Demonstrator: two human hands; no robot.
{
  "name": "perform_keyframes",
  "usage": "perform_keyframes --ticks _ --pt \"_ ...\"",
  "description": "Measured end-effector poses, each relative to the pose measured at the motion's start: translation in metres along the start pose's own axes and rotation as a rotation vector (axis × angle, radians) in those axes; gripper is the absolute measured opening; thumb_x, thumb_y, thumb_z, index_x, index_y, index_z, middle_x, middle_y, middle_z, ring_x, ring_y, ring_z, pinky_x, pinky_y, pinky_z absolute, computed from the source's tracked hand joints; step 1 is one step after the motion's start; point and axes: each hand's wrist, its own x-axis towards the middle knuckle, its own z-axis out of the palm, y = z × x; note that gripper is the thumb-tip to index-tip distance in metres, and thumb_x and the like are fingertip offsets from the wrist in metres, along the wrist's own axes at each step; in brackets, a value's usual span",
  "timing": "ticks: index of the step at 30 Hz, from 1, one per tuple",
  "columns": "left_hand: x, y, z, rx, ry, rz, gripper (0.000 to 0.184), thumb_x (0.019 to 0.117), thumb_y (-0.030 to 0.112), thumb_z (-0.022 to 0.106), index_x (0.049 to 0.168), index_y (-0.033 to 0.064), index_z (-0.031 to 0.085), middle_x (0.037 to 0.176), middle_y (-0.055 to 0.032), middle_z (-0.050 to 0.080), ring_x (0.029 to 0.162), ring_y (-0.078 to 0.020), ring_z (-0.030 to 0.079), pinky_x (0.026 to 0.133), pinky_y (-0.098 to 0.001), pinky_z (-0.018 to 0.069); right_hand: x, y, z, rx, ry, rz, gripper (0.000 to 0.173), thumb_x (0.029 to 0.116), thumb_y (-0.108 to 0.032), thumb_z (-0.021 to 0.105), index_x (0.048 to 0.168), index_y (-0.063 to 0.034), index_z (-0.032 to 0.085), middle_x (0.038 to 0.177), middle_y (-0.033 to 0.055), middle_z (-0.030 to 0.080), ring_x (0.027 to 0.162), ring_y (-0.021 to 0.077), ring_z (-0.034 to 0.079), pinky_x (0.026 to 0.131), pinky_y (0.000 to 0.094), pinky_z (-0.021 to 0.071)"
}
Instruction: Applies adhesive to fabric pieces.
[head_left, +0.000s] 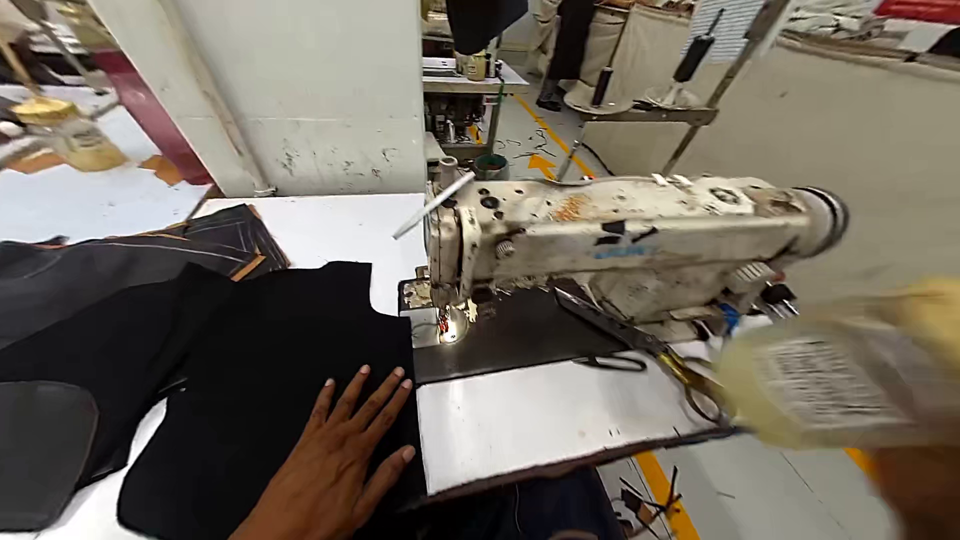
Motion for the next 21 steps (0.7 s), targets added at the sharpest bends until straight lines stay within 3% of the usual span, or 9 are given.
perform_keyframes --ticks 1,2,6,9,12,14,18,19,21 --pt "-0.001 0.0 0.001 -0.003 0.012 0.006 0.071 0.103 0.066 0.023 0.16 0.0266 0.04 0.166 0.0076 0.034 0.155 -0.0293 0.027 0.119 -0.0707 0.0191 -0.014 -0.002 0.026 -0.025 -0.076 -0.043 0.08 0.0803 -0.066 0.075 0.137 -0.015 0.05 0.12 -0.0133 0.066 0.11 -0.0033 0.063 0.093 0.0221 0.056" --pt "-0.002 -0.001 0.001 -0.005 0.014 0.009 0.071 0.103 0.066 0.023 0.159 0.0262 0.041 0.166 0.0078 0.035 0.156 -0.0285 0.027 0.12 -0.0707 0.0181 -0.027 -0.006 0.056 -0.059 -0.169 -0.073 0.088 0.0751 -0.071 0.077 0.14 -0.0179 0.051 0.122 -0.0119 0.066 0.111 -0.0005 0.064 0.092 0.0271 0.0588" --pt "-0.005 -0.005 -0.002 -0.063 0.036 0.0 0.074 0.1021 0.067 0.026 0.158 0.0222 0.043 0.165 0.0053 0.037 0.156 -0.0246 0.026 0.123 -0.068 0.0135 -0.049 -0.002 0.149 -0.13 -0.488 -0.052 0.081 0.0824 -0.049 0.082 0.145 -0.0088 0.052 0.131 0.0083 0.066 0.118 0.0158 0.066 0.1 0.0429 0.0576" --pt "-0.006 -0.006 -0.007 -0.205 0.184 -0.003 0.072 0.1038 0.061 0.032 0.153 0.0112 0.05 0.16 -0.004 0.045 0.153 -0.0243 0.034 0.125 -0.0624 0.0186 -0.066 -0.009 0.15 -0.151 -0.459 -0.032 0.102 0.0824 -0.052 0.082 0.16 -0.01 0.032 0.154 0.0119 0.049 0.136 0.0225 0.054 0.111 0.0476 0.0496" --pt "-0.01 -0.007 -0.014 -0.322 0.291 -0.043 0.064 0.1063 0.052 0.036 0.15 0.0086 0.052 0.156 -0.0056 0.05 0.15 -0.0214 0.039 0.125 -0.0546 0.0255 -0.126 -0.016 0.131 -0.203 -0.283 -0.081 0.066 0.0947 -0.047 0.069 0.142 -0.0053 0.052 0.136 0.0106 0.062 0.121 0.0205 0.064 0.098 0.0441 0.0578" --pt "-0.01 -0.009 -0.015 -0.356 0.322 -0.067 0.062 0.1068 0.052 0.036 0.147 0.0088 0.055 0.153 -0.0059 0.053 0.148 -0.0201 0.042 0.125 -0.0509 0.0287 -0.173 -0.004 0.134 -0.255 -0.479 -0.04 0.051 0.1004 -0.047 0.059 0.129 -0.0054 0.064 0.123 0.0108 0.069 0.113 0.021 0.068 0.096 0.0438 0.0583" --pt "-0.008 -0.009 -0.013 -0.356 0.298 -0.069 0.061 0.1069 0.051 0.038 0.144 0.0066 0.058 0.151 -0.0084 0.056 0.147 -0.0213 0.044 0.125 -0.0496 0.0289 -0.2 0.038 0.196 -0.591 -1.034 -0.03 0.11 0.0847 -0.089 0.042 0.158 -0.0072 0.039 0.161 0.0258 0.036 0.152 0.04 0.031 0.126 0.057 0.0204" --pt "-0.008 -0.009 -0.012 -0.351 0.282 -0.071 0.061 0.1069 0.051 0.038 0.143 0.0059 0.058 0.15 -0.0093 0.056 0.147 -0.022 0.044 0.125 -0.0498 0.0288 -0.201 0.048 0.215 -0.675 -1.12 -0.061 0.115 0.0825 -0.093 0.032 0.161 -0.0096 0.034 0.164 0.0256 0.031 0.155 0.0417 0.024 0.126 0.0616 0.0106" --pt "-0.007 -0.008 -0.01 -0.338 0.249 -0.087 0.062 0.1068 0.051 0.038 0.144 0.0058 0.057 0.15 -0.0098 0.055 0.147 -0.0224 0.044 0.125 -0.0502 0.0285 -0.209 0.055 0.246 -0.669 -1.255 -0.096 0.111 0.0836 -0.093 0.028 0.163 -0.0155 0.029 0.167 0.023 0.027 0.156 0.0412 0.02 0.125 0.0658 0.0058"
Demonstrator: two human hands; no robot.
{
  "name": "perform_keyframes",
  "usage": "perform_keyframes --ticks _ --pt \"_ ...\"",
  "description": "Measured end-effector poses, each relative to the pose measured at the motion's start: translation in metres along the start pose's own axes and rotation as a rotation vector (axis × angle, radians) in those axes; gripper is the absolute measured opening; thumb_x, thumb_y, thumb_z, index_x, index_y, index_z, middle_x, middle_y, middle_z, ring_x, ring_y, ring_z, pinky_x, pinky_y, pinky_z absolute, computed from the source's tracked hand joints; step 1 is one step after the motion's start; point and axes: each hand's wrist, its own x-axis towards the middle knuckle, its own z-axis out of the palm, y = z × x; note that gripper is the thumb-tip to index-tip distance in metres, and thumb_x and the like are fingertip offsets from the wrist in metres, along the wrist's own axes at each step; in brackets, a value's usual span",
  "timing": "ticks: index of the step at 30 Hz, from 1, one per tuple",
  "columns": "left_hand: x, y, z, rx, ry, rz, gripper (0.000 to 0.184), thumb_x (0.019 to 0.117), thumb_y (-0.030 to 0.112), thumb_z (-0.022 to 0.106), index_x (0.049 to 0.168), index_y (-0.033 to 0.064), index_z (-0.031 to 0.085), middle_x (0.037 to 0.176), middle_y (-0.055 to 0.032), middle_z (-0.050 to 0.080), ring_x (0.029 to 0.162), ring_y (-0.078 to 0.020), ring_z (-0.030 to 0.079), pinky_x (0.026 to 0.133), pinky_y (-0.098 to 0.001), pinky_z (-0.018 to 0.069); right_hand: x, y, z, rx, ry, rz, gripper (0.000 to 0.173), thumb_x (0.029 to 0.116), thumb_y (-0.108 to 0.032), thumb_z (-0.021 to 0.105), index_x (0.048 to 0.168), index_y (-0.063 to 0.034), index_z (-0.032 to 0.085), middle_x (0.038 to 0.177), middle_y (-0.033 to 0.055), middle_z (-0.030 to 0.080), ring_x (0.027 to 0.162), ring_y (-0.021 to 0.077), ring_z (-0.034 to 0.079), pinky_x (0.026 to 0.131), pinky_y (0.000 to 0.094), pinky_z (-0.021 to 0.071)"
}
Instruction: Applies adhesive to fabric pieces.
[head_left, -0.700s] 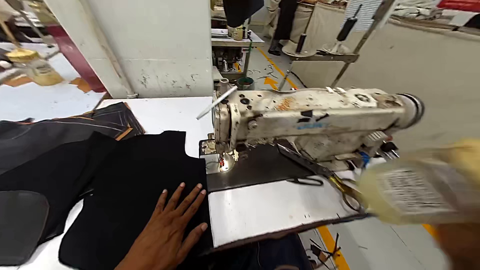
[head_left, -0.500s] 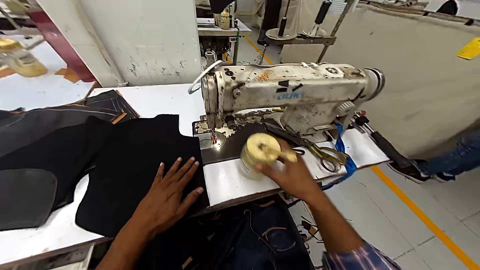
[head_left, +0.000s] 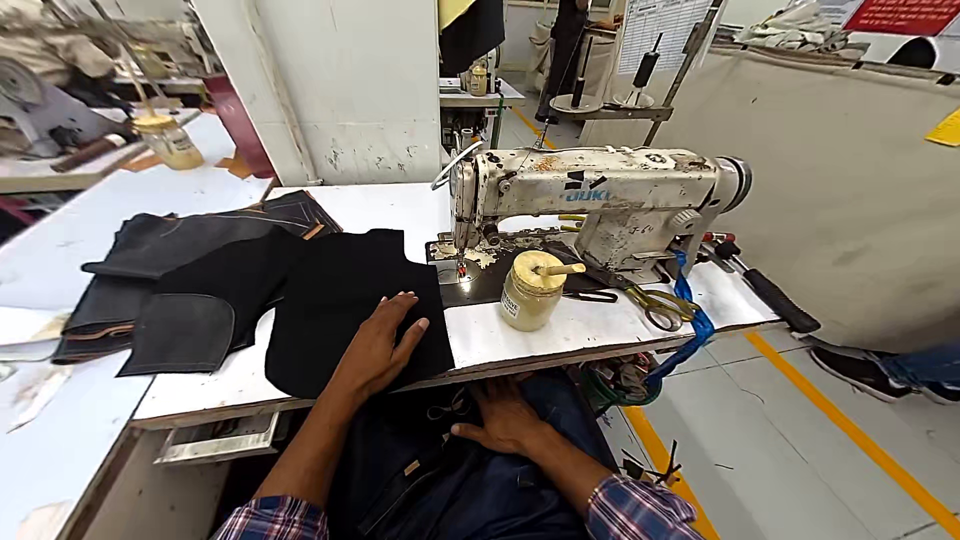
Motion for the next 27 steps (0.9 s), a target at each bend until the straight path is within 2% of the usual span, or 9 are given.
perform_keyframes --ticks 5,9,12,15,17,19,20,24,27 --pt "0.003 0.0 0.004 0.018 0.009 -0.001 0.061 0.1068 0.052 0.037 0.141 0.0073 0.061 0.146 -0.0095 0.059 0.143 -0.0236 0.048 0.122 -0.0497 0.0329 -0.002 -0.013 0.012 0.045 -0.2 -0.249 0.052 0.1049 -0.043 0.053 0.143 -0.0077 0.057 0.148 0.0216 0.053 0.141 0.0405 0.046 0.116 0.059 0.0369" --pt "0.004 -0.002 0.004 0.032 -0.01 0.009 0.06 0.1071 0.052 0.037 0.139 0.0079 0.062 0.144 -0.009 0.061 0.141 -0.0238 0.051 0.121 -0.0498 0.0348 -0.082 0.022 -0.036 0.153 -0.021 -0.457 0.015 0.0956 0.0 0.06 0.106 -0.0019 0.072 0.106 0.0204 0.069 0.104 0.0377 0.067 0.093 0.0536 0.0536" --pt "0.005 -0.003 0.005 0.03 -0.001 0.021 0.059 0.1066 0.052 0.038 0.138 0.0089 0.064 0.142 -0.0081 0.063 0.138 -0.0241 0.054 0.119 -0.0509 0.0374 -0.172 0.077 -0.077 0.375 0.083 -0.38 0.012 0.0975 -0.011 0.066 0.105 -0.0104 0.075 0.103 0.0083 0.073 0.097 0.0226 0.07 0.089 0.0457 0.0571" --pt "0.006 -0.007 0.005 0.027 0.018 0.036 0.06 0.106 0.054 0.037 0.137 0.0097 0.064 0.14 -0.0078 0.064 0.135 -0.0237 0.057 0.118 -0.0507 0.04 -0.259 0.159 -0.075 0.6 0.087 -0.023 0.018 0.0975 -0.025 0.066 0.108 -0.0145 0.077 0.1 0.0023 0.075 0.086 0.0146 0.071 0.078 0.0403 0.0601" --pt "0.006 -0.009 0.005 0.037 0.028 0.051 0.06 0.1056 0.054 0.037 0.137 0.0096 0.065 0.139 -0.0081 0.065 0.134 -0.0239 0.058 0.116 -0.0506 0.0413 -0.306 0.198 -0.052 0.392 0.081 0.366 0.017 0.0964 -0.023 0.068 0.101 -0.0078 0.075 0.091 0.0122 0.073 0.082 0.0287 0.07 0.075 0.0515 0.0578" --pt "0.005 -0.009 0.006 0.046 0.042 0.059 0.06 0.1058 0.053 0.038 0.135 0.0084 0.066 0.137 -0.0093 0.066 0.132 -0.0253 0.059 0.116 -0.0517 0.0415 -0.332 0.198 -0.034 0.099 -0.039 0.761 0.028 0.0939 -0.013 0.071 0.114 0.006 0.071 0.111 0.0365 0.067 0.11 0.057 0.061 0.093 0.0756 0.0445" --pt "0.004 -0.009 0.006 0.054 0.039 0.057 0.059 0.1058 0.052 0.038 0.135 0.0091 0.066 0.136 -0.0086 0.067 0.132 -0.0249 0.059 0.116 -0.0514 0.0413 -0.336 0.194 -0.029 0.07 -0.059 0.817 0.035 0.0911 -0.012 0.074 0.121 0.0046 0.069 0.119 0.0383 0.064 0.118 0.0596 0.057 0.098 0.0784 0.04" --pt "0.005 -0.01 0.009 0.096 -0.02 0.056 0.059 0.1056 0.053 0.038 0.134 0.0114 0.068 0.135 -0.0065 0.068 0.132 -0.0231 0.059 0.116 -0.0483 0.0423 -0.292 0.165 -0.053 0.248 0.179 0.359 0.043 0.0967 -0.022 0.071 0.136 -0.0053 0.065 0.129 0.0218 0.068 0.119 0.0408 0.066 0.104 0.0607 0.0492" --pt "0.007 -0.012 0.009 0.114 -0.04 0.079 0.058 0.1052 0.053 0.04 0.13 0.0092 0.069 0.136 -0.0078 0.067 0.133 -0.0221 0.059 0.114 -0.0456 0.045 -0.233 0.121 -0.091 0.423 0.502 0.134 0.037 0.0998 -0.043 0.063 0.122 -0.0146 0.073 0.107 0.0002 0.076 0.092 0.0136 0.074 0.082 0.0373 0.0633"
